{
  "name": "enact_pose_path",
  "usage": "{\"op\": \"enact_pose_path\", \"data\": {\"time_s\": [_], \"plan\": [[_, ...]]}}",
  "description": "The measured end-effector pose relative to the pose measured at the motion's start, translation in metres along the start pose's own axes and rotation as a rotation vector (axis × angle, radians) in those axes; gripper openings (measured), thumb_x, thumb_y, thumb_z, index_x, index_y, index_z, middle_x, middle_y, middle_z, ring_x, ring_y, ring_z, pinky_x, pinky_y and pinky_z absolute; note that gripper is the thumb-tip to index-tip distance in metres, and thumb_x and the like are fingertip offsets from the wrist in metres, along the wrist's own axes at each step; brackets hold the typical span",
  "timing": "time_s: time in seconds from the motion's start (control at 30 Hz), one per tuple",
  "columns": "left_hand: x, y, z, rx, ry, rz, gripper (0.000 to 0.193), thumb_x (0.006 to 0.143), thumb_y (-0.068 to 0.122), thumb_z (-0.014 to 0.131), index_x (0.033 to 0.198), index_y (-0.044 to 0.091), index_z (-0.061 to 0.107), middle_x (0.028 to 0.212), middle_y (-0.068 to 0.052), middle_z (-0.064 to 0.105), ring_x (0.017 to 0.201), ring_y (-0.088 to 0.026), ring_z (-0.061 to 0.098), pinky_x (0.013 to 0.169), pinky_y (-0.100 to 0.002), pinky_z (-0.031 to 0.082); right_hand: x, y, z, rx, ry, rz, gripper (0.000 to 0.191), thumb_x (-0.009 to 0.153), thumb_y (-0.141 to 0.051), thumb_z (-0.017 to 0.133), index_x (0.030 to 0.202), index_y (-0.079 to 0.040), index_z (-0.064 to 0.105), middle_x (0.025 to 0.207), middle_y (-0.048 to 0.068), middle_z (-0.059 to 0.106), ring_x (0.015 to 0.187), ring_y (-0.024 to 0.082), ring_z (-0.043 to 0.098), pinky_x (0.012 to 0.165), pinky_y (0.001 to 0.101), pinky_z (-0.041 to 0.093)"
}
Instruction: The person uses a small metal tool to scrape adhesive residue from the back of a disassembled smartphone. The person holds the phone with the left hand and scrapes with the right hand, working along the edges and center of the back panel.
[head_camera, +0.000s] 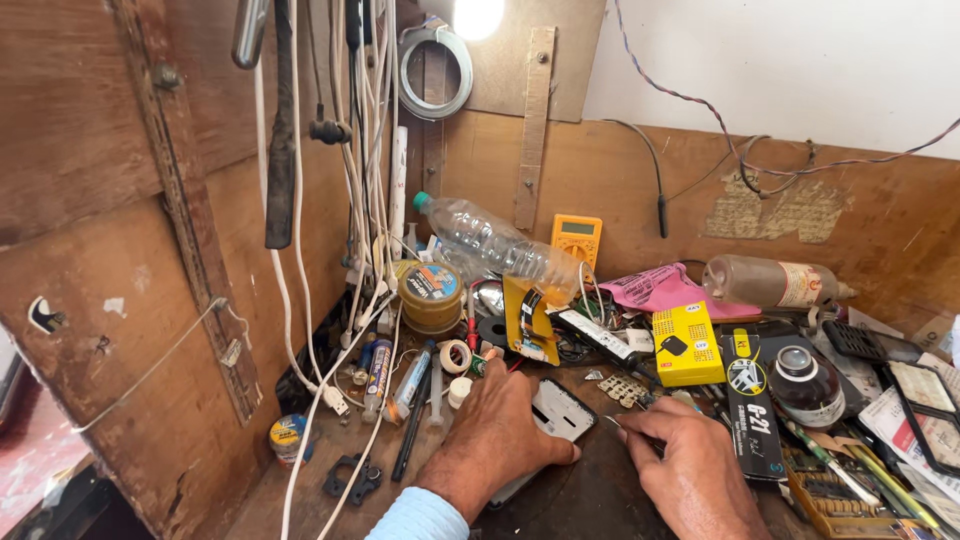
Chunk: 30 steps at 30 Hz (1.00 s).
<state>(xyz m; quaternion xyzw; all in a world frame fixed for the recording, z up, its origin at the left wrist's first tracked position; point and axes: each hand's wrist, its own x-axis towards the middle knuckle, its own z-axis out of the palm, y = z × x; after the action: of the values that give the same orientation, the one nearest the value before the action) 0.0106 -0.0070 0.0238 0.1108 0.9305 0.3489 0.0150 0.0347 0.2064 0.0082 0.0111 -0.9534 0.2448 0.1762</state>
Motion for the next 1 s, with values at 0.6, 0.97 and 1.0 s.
{"op": "enact_pose_path", "data": {"time_s": [0.6, 0.97, 1.0], "plan": [[0.009, 0.003, -0.001, 0.032, -0.065, -0.041, 0.087, 0.057, 0.046, 0.096, 0.122, -0.002, 0.063, 0.156, -0.036, 0.028, 0.135, -0.043, 0.050, 0.112, -0.041, 0.044, -0.003, -0.012, -0.005, -0.055, -0.033, -0.068, 0.023, 0.083, -0.013, 0.075, 0.105, -0.010, 0.080, 0.097, 0.009, 0.073, 0.098, 0.030, 0.072, 0.087, 0.0404, 0.055], [0.011, 0.003, 0.000, 0.033, -0.069, -0.057, 0.090, 0.057, 0.047, 0.097, 0.125, -0.002, 0.062, 0.157, -0.037, 0.023, 0.137, -0.044, 0.046, 0.112, -0.042, 0.043, -0.003, -0.006, -0.002, -0.020, 0.020, -0.084, 0.023, 0.081, -0.012, 0.075, 0.104, -0.009, 0.081, 0.093, 0.011, 0.073, 0.093, 0.031, 0.072, 0.084, 0.0404, 0.055], [0.011, 0.004, 0.000, 0.030, -0.068, -0.057, 0.090, 0.058, 0.047, 0.098, 0.125, -0.002, 0.062, 0.158, -0.037, 0.021, 0.137, -0.045, 0.046, 0.112, -0.042, 0.043, -0.002, -0.006, -0.003, -0.023, 0.018, -0.089, 0.023, 0.081, -0.012, 0.075, 0.103, -0.009, 0.080, 0.093, 0.011, 0.073, 0.093, 0.032, 0.072, 0.083, 0.0407, 0.055]]}}
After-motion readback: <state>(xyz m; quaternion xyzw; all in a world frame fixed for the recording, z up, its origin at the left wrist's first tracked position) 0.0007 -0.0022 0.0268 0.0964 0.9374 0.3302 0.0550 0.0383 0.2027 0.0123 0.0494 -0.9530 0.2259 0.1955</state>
